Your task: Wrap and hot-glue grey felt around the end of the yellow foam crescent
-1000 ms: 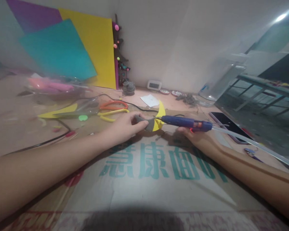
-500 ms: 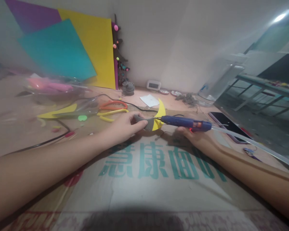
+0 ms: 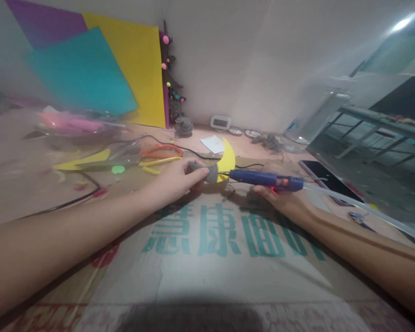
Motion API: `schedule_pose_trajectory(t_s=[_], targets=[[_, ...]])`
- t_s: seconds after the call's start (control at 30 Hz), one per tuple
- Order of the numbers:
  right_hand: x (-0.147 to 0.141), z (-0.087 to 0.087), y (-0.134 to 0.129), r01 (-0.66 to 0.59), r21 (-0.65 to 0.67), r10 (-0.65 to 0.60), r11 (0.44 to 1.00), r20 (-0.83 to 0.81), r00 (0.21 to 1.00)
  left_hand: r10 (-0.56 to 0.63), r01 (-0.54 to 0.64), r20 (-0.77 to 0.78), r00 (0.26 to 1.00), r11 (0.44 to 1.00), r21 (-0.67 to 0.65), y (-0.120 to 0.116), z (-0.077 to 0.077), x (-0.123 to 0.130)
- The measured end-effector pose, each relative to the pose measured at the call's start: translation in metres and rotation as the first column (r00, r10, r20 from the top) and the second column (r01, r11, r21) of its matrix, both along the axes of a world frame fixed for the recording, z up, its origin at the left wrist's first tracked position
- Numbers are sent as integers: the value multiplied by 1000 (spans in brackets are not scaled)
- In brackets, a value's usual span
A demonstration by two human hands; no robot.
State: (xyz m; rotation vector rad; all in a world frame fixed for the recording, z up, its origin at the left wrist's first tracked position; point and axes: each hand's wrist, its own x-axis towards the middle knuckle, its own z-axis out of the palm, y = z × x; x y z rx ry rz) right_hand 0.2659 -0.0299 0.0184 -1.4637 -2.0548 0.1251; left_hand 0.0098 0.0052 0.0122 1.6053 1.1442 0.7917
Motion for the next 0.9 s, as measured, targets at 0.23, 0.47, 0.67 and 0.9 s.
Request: schedule_pose_trajectory(t_s=[0.23, 0.47, 0.67, 0.9], targets=[[0, 0, 0, 58, 58, -61, 997, 37, 997, -43, 43, 3, 999, 998, 55, 1, -5, -1], [-3, 3, -4, 91, 51, -92, 995, 14, 996, -71, 73, -17, 997, 992, 107, 3, -10, -2], [-2, 2, -3, 115, 59, -116, 992, 10, 993, -81, 84, -33, 996, 991, 103, 3, -9, -2], [4, -5, 3, 165, -30, -167, 986, -123, 978, -77, 87, -75, 994, 986, 145, 5, -12, -2]])
